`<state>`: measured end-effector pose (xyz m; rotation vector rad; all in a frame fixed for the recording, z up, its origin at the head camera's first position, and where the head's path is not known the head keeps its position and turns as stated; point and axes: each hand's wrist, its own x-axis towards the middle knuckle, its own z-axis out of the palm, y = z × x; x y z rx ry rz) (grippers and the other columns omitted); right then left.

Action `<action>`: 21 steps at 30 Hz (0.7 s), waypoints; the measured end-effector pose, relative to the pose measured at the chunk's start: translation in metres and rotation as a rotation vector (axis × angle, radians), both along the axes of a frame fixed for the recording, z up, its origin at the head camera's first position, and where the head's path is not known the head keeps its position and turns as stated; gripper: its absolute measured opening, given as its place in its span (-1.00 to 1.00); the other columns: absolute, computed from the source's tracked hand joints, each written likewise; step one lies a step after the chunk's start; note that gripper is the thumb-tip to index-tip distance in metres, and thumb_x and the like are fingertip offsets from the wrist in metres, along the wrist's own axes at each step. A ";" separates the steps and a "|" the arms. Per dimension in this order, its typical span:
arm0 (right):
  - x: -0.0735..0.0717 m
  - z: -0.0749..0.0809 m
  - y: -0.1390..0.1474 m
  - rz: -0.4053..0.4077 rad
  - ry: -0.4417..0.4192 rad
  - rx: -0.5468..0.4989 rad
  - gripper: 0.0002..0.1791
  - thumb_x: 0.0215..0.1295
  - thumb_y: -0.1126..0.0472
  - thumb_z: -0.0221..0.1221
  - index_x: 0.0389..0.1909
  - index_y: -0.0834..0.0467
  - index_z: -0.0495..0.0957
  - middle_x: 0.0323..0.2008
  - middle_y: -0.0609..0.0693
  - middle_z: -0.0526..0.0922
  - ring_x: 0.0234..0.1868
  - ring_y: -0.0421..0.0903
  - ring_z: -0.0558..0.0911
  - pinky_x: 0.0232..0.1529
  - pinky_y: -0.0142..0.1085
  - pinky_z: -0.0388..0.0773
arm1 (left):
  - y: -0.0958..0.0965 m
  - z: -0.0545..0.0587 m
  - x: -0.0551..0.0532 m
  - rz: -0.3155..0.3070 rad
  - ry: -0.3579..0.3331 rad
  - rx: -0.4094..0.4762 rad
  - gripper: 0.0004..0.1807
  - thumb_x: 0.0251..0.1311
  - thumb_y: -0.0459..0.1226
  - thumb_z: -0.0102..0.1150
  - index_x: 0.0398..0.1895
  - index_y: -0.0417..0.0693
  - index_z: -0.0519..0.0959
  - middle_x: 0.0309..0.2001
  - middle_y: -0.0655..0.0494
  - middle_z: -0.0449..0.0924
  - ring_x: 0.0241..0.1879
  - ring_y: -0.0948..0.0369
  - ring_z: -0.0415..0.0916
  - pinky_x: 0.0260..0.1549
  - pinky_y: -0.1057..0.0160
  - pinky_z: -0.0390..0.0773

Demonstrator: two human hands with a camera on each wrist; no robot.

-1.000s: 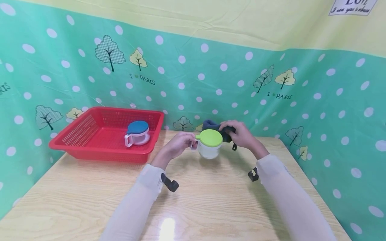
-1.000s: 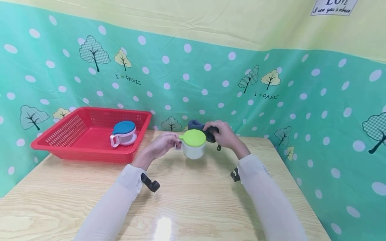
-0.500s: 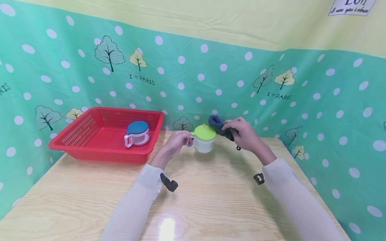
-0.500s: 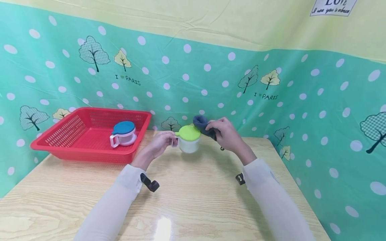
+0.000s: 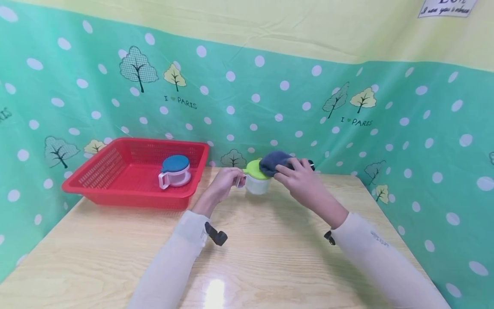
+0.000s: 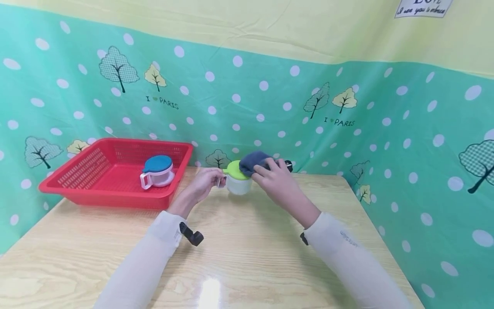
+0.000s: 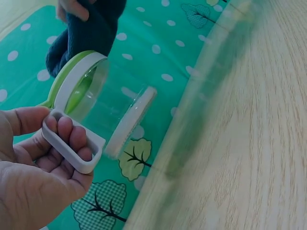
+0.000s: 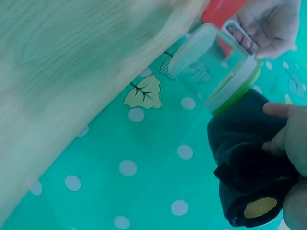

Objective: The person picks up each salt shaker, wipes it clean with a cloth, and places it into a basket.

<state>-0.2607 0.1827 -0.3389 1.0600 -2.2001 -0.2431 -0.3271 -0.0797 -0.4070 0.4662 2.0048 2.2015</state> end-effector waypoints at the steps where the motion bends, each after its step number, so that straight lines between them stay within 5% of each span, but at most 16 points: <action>1: 0.000 0.000 -0.003 -0.014 0.016 0.026 -0.71 0.21 0.40 0.37 -0.08 0.07 0.71 0.07 0.02 0.71 0.07 0.21 0.55 -0.09 0.08 0.48 | 0.000 0.000 0.000 -0.001 0.000 -0.006 -0.76 0.33 -0.45 -0.01 -0.52 -0.25 0.52 -0.51 0.01 0.48 -0.41 0.14 0.46 -0.19 0.22 0.50; 12: -0.024 0.000 -0.021 -0.062 0.015 0.113 -0.72 0.24 0.30 0.39 -0.03 0.06 0.70 0.13 0.03 0.68 0.09 0.19 0.53 -0.06 0.06 0.49 | 0.004 -0.002 0.004 -0.055 0.002 -0.012 -0.77 0.32 -0.45 0.00 -0.51 -0.30 0.54 -0.53 0.01 0.50 -0.45 0.15 0.43 -0.27 0.23 0.46; 21: -0.008 -0.004 -0.019 0.007 0.097 0.168 -0.74 0.27 0.36 0.36 -0.03 0.12 0.66 0.10 0.12 0.65 -0.01 0.28 0.54 -0.11 0.12 0.53 | 0.002 -0.003 0.002 -0.016 -0.008 -0.013 -0.77 0.36 -0.43 0.02 -0.49 -0.24 0.56 -0.52 0.04 0.50 -0.41 0.14 0.47 -0.20 0.20 0.48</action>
